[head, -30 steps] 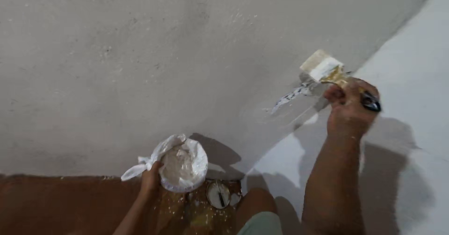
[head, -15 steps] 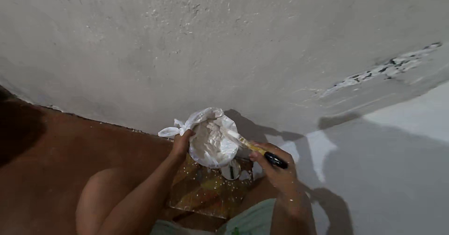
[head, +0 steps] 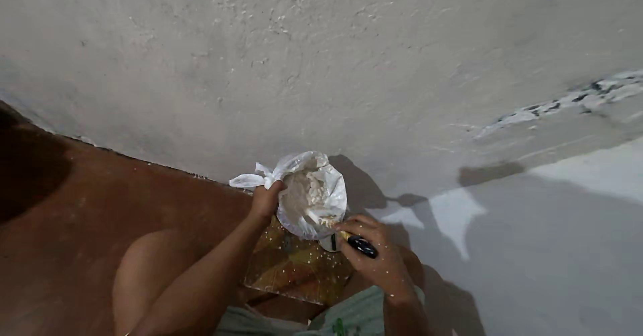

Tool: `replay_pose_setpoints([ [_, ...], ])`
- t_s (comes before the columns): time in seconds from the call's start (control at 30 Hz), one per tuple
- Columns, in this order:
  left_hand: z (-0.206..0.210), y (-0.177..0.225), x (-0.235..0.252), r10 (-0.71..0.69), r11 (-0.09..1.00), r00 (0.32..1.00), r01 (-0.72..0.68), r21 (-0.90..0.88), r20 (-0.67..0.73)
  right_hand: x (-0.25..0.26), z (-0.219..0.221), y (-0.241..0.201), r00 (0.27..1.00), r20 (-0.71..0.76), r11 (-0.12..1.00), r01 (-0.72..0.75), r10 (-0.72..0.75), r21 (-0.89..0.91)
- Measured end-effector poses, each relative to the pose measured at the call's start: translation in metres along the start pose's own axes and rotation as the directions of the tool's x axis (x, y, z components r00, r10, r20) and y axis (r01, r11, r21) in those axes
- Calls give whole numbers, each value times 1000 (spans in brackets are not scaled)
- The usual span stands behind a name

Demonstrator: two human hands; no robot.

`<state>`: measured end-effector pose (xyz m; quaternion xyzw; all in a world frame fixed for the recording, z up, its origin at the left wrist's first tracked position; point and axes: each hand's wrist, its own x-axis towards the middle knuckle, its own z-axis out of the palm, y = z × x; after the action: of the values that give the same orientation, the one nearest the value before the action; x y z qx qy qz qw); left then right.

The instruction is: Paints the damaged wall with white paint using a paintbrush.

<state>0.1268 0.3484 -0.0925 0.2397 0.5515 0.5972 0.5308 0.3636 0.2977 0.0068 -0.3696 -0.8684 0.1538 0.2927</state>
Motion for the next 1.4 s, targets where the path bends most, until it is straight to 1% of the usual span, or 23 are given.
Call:
replay_pose_setpoints([
  [0.07, 2, -2, 0, -21, 1000, 1000, 21, 10, 11, 7, -1, -3, 996, -79, 999, 37, -36, 7],
  [0.13, 3, 0, -2, -34, 999, 998, 32, 42, 45, 16, 8, -2, 992, -114, 998, 49, -52, -32],
  [0.23, 5, 3, -8, -10, 996, 996, 2, 85, 87, 16, 24, 7, 999, -51, 997, 10, -13, -70],
  [0.4, 2, 3, -4, 13, 995, 1000, -16, 103, 26, -5, 17, 7, 996, 84, 997, 42, -37, -61],
  [0.47, 2, 4, -2, 3, 991, 1000, -3, 137, -3, -13, 9, 8, 995, 103, 1000, -3, 6, -21],
  [0.53, 1, 4, 1, -12, 987, 1000, 15, 157, -20, -18, 2, 17, 998, 29, 995, -51, 49, 88],
  [0.57, 1, 5, 2, -15, 987, 1000, 19, 162, -23, -20, 0, 22, 994, -31, 977, -93, 101, 193],
  [0.6, 1, 6, 2, -16, 985, 1000, 19, 170, -22, -20, -3, 25, 976, -83, 930, -162, 199, 329],
  [0.63, 2, 8, 2, -24, 984, 1000, 27, 175, -20, -18, -6, 24, 933, -115, 847, -253, 341, 467],
  [0.67, 2, 9, 2, -35, 983, 999, 38, 178, -21, -14, -10, 21, 863, -120, 734, -334, 490, 591],
  [0.73, 4, 9, 4, -73, 981, 997, 75, 180, -18, -6, -19, 20, 702, -85, 483, -392, 707, 783],
  [0.77, 4, 8, 5, -88, 978, 996, 90, 186, -19, -4, -24, 22, 640, -44, 375, -392, 767, 840],
  [0.83, 4, 4, 5, -100, 976, 994, 105, 192, -33, -3, -34, 29, 573, 31, 205, -342, 819, 917],
  [0.9, 7, 4, 3, -82, 979, 996, 89, 182, -47, -4, -45, 36, 528, 48, 101, -250, 848, 963],
  [0.93, 9, 5, 3, -79, 981, 995, 87, 172, -54, -3, -54, 39, 506, 25, 80, -185, 862, 979],
  [0.97, 10, 6, 2, -74, 981, 995, 84, 174, -60, 0, -65, 41, 486, -25, 88, -108, 874, 990],
  [1.0, 12, 8, 1, -65, 980, 995, 77, 183, -70, 4, -80, 41, 477, -105, 136, -32, 872, 990],
  [1.03, 14, 9, 0, -50, 979, 995, 66, 194, -87, 8, -98, 41, 482, -208, 215, 43, 851, 976],
  [1.1, 15, 9, -1, -31, 978, 993, 53, 202, -112, 18, -140, 37, 488, -442, 413, 173, 752, 894],
  [1.2, 15, 10, -2, -13, 988, 993, 31, 149, -117, 39, -205, 21, 430, -750, 743, 230, 502, 629],
  [1.27, 15, 11, -6, -10, 990, 992, 27, 135, -123, 52, -240, 10, 378, -865, 877, 218, 329, 429],
  [1.37, 13, 8, -8, 10, 989, 993, 8, 147, -119, 75, -283, 6, 376, -924, 964, 210, 73, 162],
  [1.4, 12, 7, -8, 14, 990, 994, 2, 143, -110, 85, -297, 8, 355, -935, 973, 205, 25, 104],
])
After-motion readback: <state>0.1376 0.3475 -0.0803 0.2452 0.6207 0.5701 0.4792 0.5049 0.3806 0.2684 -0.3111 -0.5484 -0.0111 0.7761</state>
